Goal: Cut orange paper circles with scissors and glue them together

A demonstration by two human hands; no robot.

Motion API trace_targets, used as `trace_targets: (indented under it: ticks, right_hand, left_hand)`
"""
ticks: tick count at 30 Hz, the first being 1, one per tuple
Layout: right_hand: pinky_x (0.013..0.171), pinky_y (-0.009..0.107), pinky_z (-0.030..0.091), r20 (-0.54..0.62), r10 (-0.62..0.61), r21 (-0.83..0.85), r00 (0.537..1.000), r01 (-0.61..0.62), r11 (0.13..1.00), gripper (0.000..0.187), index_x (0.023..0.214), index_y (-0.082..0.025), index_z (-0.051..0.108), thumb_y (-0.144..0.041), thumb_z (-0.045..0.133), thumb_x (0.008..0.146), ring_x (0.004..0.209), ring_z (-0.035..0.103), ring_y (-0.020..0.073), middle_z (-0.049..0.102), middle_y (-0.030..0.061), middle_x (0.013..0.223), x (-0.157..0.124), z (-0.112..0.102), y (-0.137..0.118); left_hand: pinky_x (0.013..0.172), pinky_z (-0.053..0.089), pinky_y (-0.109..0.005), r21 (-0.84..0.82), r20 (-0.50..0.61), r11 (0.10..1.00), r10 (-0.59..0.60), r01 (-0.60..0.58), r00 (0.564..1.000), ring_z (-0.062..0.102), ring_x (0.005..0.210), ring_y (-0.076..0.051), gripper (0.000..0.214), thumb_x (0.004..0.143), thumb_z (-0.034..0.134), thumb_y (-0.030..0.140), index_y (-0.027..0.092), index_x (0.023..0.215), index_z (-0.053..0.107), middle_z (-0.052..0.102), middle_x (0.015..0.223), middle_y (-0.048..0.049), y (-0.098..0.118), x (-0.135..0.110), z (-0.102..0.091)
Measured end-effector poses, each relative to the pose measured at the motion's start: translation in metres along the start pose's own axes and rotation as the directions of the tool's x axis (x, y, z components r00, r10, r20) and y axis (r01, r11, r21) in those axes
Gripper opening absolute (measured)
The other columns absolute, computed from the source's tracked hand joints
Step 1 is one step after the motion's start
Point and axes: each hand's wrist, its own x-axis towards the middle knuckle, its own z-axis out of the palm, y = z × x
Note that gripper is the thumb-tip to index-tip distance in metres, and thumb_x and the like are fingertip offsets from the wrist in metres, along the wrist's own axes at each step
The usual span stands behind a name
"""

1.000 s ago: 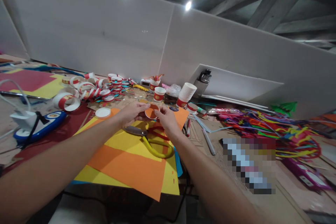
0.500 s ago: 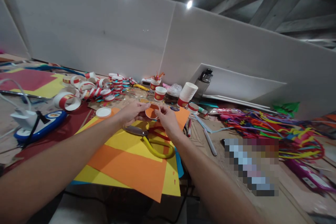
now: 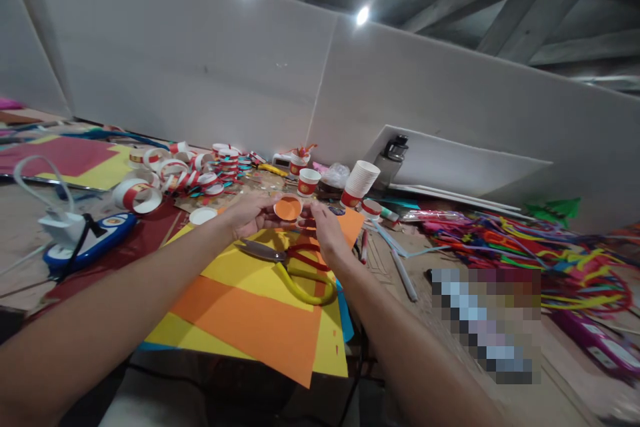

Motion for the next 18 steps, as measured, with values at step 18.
trace_targets:
  ticks: [18]
  right_hand:
    - [0.066,0.025,0.052,0.051,0.009,-0.067,0.999,-0.006,0.998,0.031,0.098,-0.02,0.061,-0.048,0.053,0.089,0.077,0.061,0.0134,0.063,0.0034,0.097,-0.0053,0.0004,0.0022]
  left_hand:
    - [0.064,0.063,-0.032,0.038,0.024,0.999,0.009,-0.01,1.0,0.075,0.071,-0.023,0.014,0.086,0.06,0.008,0.005,0.091,0.073,0.076,0.089,-0.0189,-0.0009,-0.0007,0.0023]
